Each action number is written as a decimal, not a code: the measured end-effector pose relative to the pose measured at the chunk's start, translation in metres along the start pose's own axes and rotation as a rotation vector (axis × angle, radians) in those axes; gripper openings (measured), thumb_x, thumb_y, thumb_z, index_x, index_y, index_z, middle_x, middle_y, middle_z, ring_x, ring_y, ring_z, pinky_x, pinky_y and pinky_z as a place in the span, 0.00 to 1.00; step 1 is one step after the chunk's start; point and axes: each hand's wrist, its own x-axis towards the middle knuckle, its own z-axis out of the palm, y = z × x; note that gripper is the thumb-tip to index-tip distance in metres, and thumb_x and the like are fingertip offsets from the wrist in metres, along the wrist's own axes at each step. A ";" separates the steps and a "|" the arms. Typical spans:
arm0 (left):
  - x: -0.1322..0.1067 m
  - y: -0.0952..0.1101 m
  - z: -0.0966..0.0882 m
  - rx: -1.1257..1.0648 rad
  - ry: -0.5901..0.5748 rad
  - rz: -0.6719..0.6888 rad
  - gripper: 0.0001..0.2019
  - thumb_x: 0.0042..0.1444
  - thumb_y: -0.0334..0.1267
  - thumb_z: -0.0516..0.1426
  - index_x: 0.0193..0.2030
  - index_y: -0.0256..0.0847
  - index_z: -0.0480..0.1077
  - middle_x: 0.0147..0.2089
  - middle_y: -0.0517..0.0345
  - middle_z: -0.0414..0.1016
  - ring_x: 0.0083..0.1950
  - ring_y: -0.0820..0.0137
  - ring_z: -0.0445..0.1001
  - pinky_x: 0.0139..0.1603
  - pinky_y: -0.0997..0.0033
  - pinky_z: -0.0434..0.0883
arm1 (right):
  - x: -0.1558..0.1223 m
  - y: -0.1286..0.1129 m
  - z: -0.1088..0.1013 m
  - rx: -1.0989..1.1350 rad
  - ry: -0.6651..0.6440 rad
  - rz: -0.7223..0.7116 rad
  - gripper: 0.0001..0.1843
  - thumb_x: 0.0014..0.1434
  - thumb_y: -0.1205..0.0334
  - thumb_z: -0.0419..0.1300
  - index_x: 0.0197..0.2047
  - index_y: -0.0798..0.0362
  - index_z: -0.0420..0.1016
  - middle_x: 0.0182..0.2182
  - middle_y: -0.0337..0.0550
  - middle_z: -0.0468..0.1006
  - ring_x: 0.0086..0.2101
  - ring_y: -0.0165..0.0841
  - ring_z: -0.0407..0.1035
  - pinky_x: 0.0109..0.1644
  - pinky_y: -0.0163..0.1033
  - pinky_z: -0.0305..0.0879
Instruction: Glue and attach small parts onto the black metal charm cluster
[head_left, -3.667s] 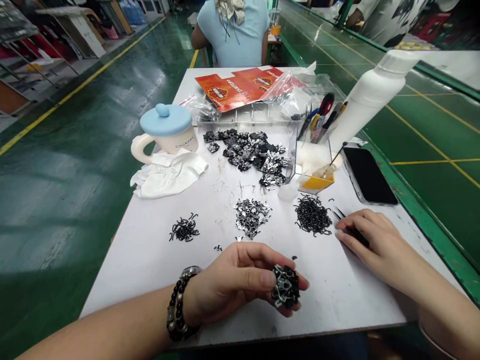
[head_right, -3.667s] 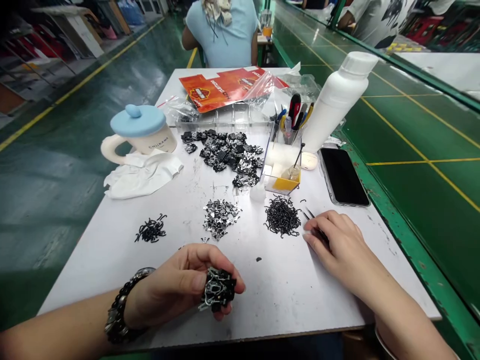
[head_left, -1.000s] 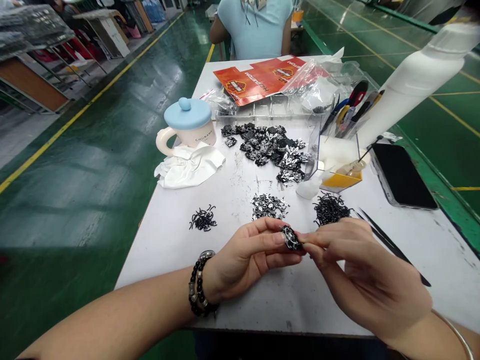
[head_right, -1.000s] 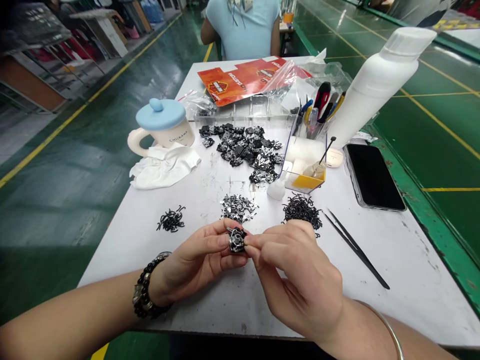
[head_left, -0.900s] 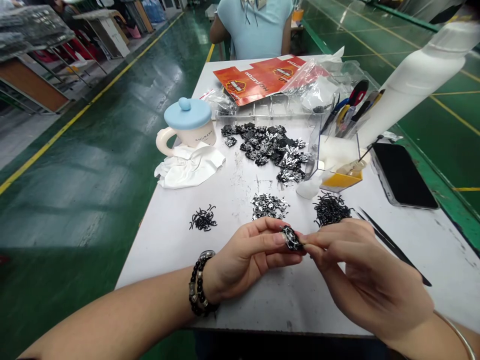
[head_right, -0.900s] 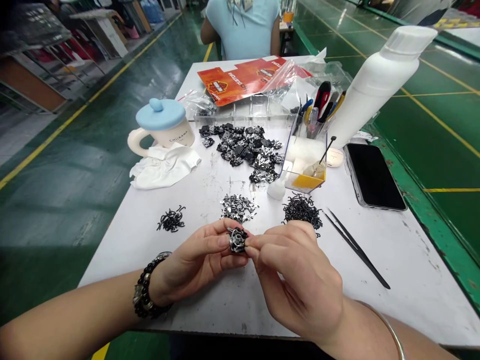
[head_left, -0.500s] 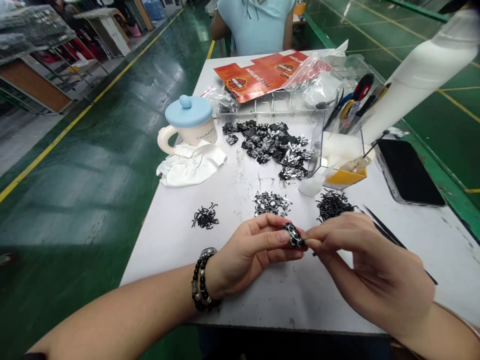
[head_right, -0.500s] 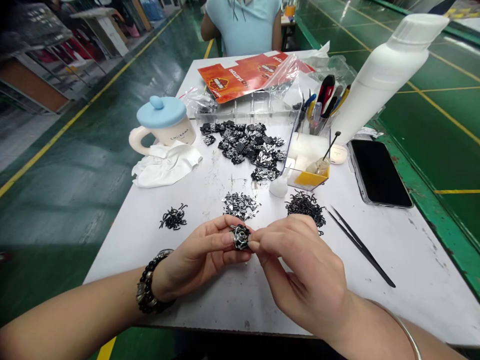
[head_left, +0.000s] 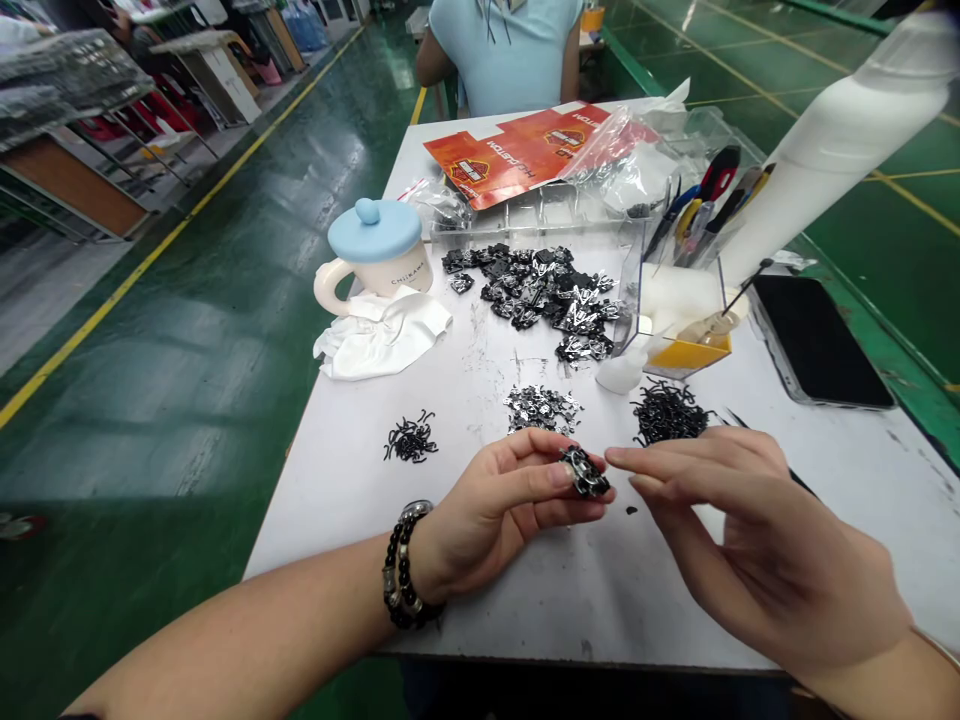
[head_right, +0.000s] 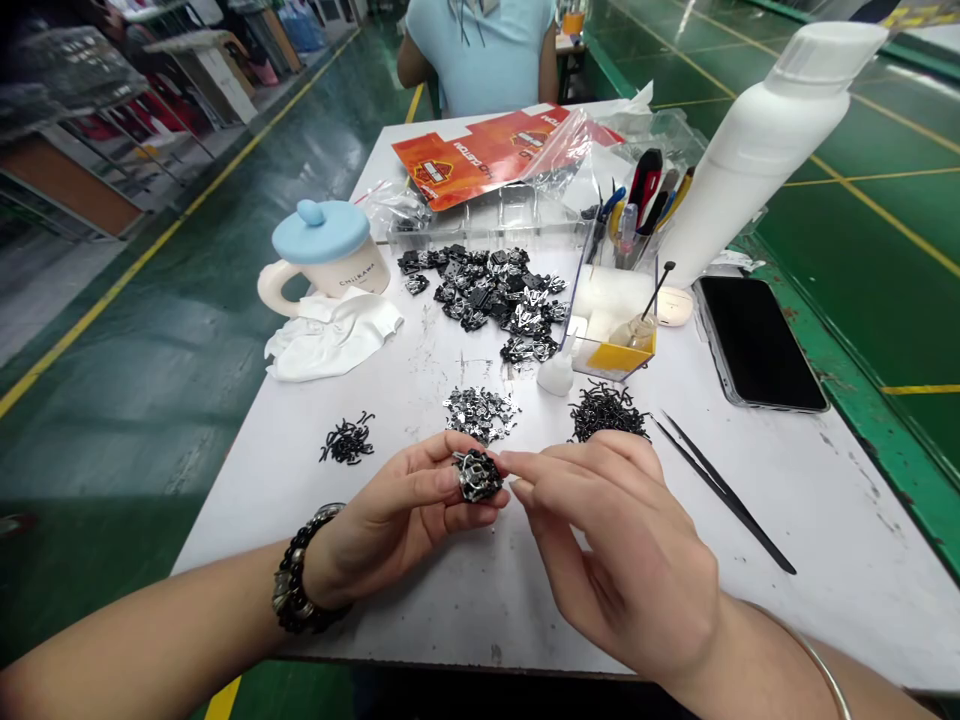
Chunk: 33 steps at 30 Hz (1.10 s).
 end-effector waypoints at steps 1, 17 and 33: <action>0.000 0.000 0.000 -0.003 -0.003 -0.003 0.10 0.49 0.27 0.63 0.39 0.32 0.69 0.39 0.49 0.79 0.39 0.65 0.80 0.43 0.71 0.76 | 0.000 0.001 0.000 0.018 0.019 0.019 0.20 0.53 0.83 0.57 0.46 0.56 0.66 0.42 0.47 0.77 0.38 0.34 0.72 0.42 0.45 0.63; 0.000 0.000 0.002 -0.008 -0.026 -0.015 0.10 0.49 0.27 0.63 0.38 0.33 0.69 0.38 0.50 0.79 0.36 0.70 0.79 0.41 0.72 0.77 | 0.006 0.002 0.002 -0.116 -0.055 -0.005 0.08 0.57 0.77 0.58 0.40 0.58 0.73 0.33 0.45 0.71 0.33 0.32 0.64 0.35 0.44 0.56; -0.001 -0.001 0.001 0.002 -0.042 -0.021 0.11 0.48 0.28 0.64 0.39 0.33 0.69 0.38 0.52 0.79 0.36 0.71 0.79 0.41 0.73 0.76 | 0.005 0.003 -0.001 -0.228 -0.054 -0.103 0.10 0.55 0.76 0.59 0.41 0.56 0.72 0.34 0.45 0.73 0.34 0.34 0.66 0.38 0.45 0.57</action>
